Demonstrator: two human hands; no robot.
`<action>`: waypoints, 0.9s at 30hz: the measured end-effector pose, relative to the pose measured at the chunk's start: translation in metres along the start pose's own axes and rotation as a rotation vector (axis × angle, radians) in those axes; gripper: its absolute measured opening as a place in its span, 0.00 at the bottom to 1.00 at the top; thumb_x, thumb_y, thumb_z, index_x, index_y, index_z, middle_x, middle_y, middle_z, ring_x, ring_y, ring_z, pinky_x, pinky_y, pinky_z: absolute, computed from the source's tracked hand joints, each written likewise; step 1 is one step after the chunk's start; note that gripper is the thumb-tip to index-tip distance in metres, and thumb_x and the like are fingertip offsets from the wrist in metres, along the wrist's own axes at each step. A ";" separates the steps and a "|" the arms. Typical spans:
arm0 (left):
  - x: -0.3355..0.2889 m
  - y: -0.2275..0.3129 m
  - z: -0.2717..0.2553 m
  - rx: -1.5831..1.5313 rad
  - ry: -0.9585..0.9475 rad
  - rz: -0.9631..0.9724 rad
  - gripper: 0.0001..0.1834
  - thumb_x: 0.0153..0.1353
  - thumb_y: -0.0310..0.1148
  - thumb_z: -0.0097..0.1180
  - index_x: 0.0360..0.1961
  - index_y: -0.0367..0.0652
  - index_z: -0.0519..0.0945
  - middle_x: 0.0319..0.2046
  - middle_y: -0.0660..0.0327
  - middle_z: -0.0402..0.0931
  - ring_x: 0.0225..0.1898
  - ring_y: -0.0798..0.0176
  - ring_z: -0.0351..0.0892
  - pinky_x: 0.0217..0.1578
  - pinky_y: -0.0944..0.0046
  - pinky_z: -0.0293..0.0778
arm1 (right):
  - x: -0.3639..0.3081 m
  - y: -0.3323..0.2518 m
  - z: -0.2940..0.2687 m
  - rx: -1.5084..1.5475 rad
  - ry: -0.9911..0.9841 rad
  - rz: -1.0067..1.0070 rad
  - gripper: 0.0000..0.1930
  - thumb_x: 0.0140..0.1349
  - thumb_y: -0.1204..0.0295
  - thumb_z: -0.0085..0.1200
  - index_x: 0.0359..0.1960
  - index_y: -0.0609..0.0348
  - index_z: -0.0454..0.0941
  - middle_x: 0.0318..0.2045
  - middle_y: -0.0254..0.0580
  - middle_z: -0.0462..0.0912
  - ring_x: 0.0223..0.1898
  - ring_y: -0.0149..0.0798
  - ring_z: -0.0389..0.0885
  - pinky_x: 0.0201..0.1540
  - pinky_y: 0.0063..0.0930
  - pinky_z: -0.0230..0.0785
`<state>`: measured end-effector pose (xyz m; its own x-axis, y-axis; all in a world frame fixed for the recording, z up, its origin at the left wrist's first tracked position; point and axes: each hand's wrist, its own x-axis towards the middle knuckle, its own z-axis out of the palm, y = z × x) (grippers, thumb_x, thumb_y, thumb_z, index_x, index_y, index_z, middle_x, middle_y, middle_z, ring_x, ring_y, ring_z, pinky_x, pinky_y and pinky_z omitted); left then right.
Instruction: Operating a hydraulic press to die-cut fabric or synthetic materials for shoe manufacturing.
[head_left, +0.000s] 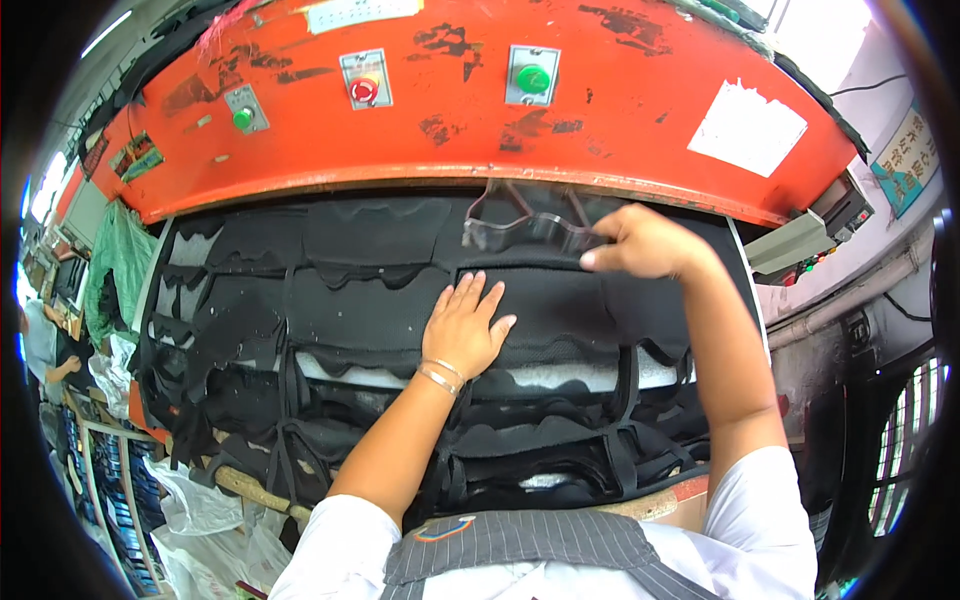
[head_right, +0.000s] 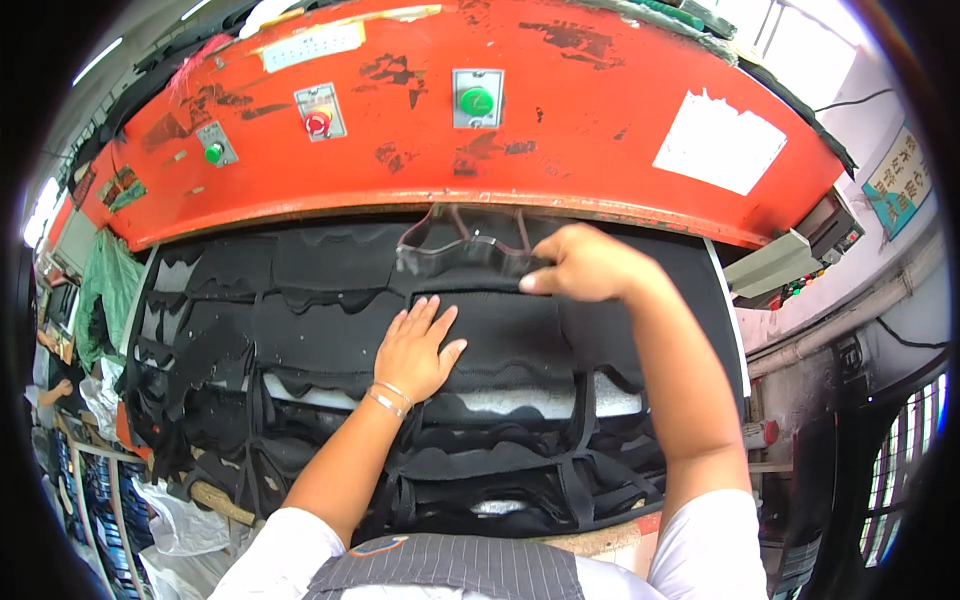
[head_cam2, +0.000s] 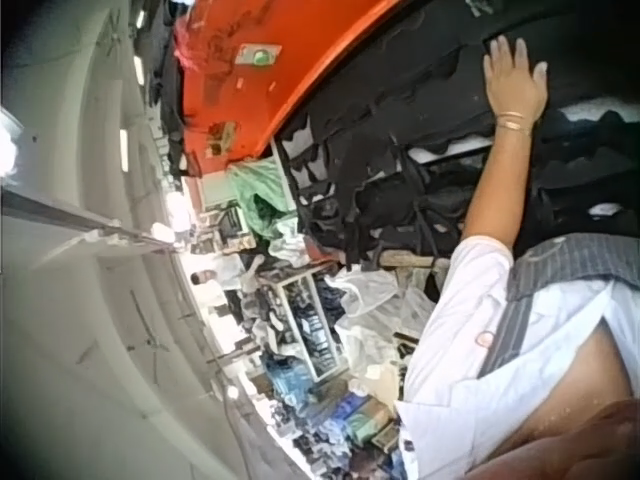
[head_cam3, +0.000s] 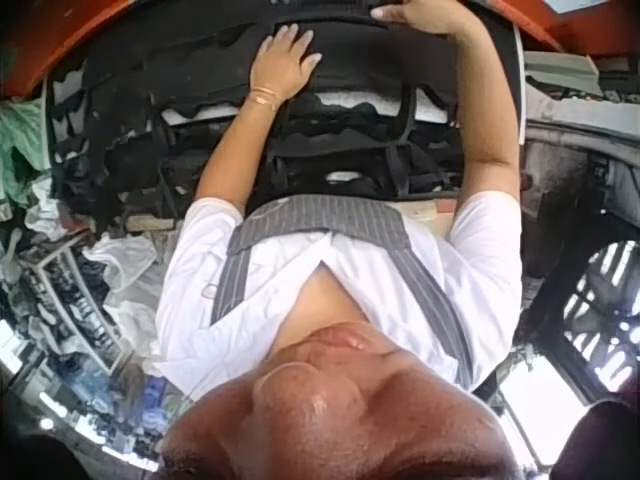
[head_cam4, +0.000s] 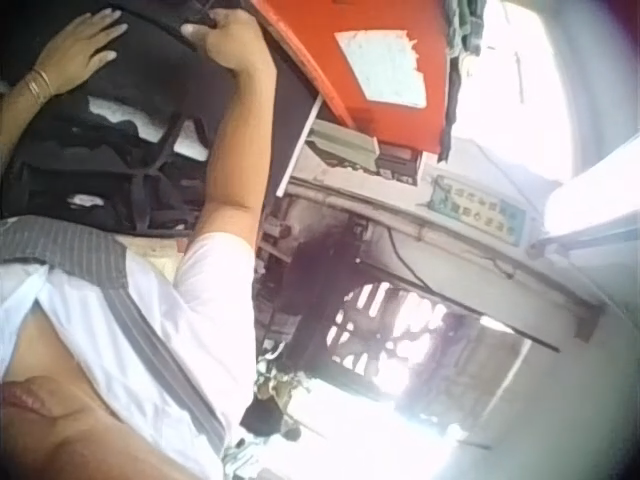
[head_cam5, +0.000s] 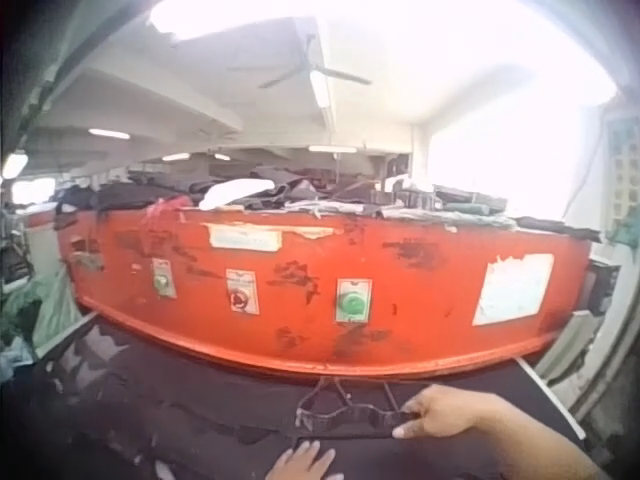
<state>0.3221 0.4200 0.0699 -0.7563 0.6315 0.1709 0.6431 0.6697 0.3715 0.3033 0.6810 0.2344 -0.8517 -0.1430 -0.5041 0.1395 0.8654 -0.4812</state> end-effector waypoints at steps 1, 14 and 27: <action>-0.001 0.001 -0.001 -0.036 0.029 -0.026 0.28 0.63 0.52 0.48 0.57 0.45 0.74 0.60 0.47 0.68 0.63 0.46 0.63 0.62 0.48 0.58 | 0.002 -0.005 -0.007 -0.011 0.019 0.037 0.16 0.55 0.61 0.61 0.35 0.65 0.81 0.21 0.50 0.78 0.27 0.42 0.77 0.34 0.37 0.69; 0.036 -0.067 -0.049 -0.233 0.216 -0.321 0.13 0.51 0.34 0.64 0.38 0.42 0.84 0.38 0.54 0.79 0.44 0.52 0.76 0.46 0.58 0.72 | 0.103 0.038 0.078 -0.480 0.282 -0.173 0.20 0.53 0.54 0.60 0.40 0.54 0.82 0.41 0.37 0.79 0.50 0.41 0.73 0.51 0.37 0.71; 0.054 -0.096 -0.001 -0.192 0.134 -0.376 0.14 0.49 0.40 0.66 0.35 0.45 0.86 0.32 0.60 0.77 0.39 0.54 0.75 0.42 0.58 0.72 | 0.060 0.101 0.110 0.061 0.667 0.180 0.40 0.45 0.55 0.69 0.60 0.58 0.68 0.45 0.50 0.82 0.52 0.47 0.77 0.67 0.42 0.47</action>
<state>0.2197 0.3894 0.0442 -0.9504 0.2930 0.1040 0.2960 0.7502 0.5913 0.3217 0.7067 0.0762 -0.9386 0.3427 -0.0403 0.3188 0.8166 -0.4811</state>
